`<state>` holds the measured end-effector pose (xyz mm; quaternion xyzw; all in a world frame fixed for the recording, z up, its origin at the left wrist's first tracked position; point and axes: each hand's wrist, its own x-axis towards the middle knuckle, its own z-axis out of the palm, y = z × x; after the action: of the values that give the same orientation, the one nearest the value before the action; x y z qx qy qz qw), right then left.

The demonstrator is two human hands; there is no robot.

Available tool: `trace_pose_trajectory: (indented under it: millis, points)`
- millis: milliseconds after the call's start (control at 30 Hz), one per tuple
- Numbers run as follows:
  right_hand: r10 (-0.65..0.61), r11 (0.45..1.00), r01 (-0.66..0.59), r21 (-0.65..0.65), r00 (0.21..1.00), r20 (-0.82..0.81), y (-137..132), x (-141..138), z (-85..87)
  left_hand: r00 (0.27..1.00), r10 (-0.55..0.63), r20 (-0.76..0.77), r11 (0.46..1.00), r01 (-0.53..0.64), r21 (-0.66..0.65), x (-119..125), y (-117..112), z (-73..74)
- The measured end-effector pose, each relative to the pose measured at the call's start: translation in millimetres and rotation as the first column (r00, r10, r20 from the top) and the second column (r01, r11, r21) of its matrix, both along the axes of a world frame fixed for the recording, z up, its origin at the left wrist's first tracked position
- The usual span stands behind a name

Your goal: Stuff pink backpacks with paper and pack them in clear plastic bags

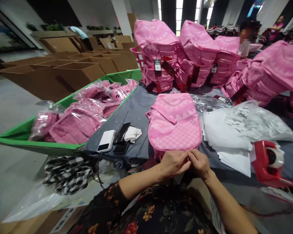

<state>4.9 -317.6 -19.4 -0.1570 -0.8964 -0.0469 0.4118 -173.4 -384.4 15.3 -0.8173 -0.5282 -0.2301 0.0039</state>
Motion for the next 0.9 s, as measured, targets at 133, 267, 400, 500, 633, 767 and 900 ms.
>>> trace_pose_trajectory:
  millis: [133,267,400,500,633,767,900]
  points:
    - [-0.231,0.939,0.133,-0.318,0.927,-0.295,-27.8,-10.9,-20.8,0.964,-0.008,-0.265,1.0,0.013,0.017,-29.7,15.7,11.1]
    - [-0.456,0.811,0.163,-0.562,0.778,-0.432,-19.4,7.9,-23.8,0.879,-0.187,-0.439,0.968,0.088,-0.236,-45.0,23.5,6.7]
    - [-0.594,0.712,0.185,-0.678,0.674,-0.439,50.2,17.8,-19.3,0.852,-0.243,-0.463,0.965,0.166,-0.202,-37.1,-5.9,-11.0]
    - [-0.612,0.635,0.126,-0.762,0.684,-0.397,115.0,4.1,-8.2,0.857,-0.294,-0.422,0.956,0.259,-0.139,-38.3,-23.3,-14.2]
    - [-0.615,0.557,0.177,-0.811,0.744,-0.26,138.8,-6.4,4.6,0.975,-0.164,-0.149,0.978,0.14,-0.156,-78.8,-9.3,8.4]
    - [-0.553,0.779,0.356,-0.516,0.778,-0.298,62.3,-2.4,14.5,0.992,0.124,0.007,0.942,-0.116,-0.314,-147.8,19.8,29.8]
    - [-0.162,0.973,0.139,-0.183,0.98,-0.115,-28.5,-22.1,16.6,0.993,0.089,-0.083,0.855,-0.119,-0.505,-174.5,43.0,30.0]
